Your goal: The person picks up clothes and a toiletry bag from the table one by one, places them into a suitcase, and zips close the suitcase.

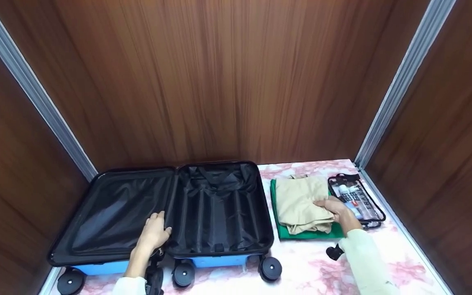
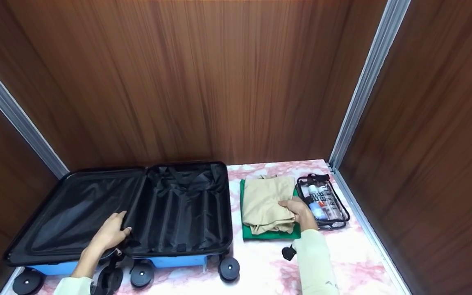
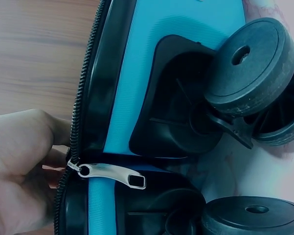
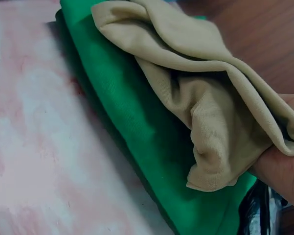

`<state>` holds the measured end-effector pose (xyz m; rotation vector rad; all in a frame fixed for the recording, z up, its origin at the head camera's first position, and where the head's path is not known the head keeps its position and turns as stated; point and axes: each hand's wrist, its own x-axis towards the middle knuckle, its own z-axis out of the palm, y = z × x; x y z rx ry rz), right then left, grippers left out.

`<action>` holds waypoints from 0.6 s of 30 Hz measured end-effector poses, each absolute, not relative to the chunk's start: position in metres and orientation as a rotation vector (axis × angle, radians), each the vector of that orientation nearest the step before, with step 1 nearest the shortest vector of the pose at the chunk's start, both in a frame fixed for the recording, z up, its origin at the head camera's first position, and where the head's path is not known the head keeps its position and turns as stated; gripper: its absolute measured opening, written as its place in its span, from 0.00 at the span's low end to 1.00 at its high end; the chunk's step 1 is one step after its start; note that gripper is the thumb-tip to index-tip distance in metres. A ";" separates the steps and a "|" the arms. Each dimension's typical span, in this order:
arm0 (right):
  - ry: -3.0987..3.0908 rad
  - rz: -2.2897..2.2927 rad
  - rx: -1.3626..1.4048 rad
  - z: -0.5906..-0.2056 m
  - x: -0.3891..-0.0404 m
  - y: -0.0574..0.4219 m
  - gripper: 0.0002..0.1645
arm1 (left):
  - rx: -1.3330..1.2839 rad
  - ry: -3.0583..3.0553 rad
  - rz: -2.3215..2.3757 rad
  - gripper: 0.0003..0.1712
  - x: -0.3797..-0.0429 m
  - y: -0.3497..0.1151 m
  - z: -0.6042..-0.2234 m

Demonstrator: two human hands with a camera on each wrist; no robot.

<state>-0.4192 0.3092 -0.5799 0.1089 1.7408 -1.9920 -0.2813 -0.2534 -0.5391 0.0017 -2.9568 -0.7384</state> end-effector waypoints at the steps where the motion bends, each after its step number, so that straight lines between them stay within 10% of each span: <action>1: 1.756 -1.991 0.102 -0.578 -0.419 0.309 0.06 | 0.000 -2.956 -0.736 0.35 -0.281 -0.253 -0.540; 18: 1.968 -2.028 -0.063 -0.532 -0.414 0.286 0.15 | 0.030 -2.987 -0.717 0.34 -0.282 -0.252 -0.537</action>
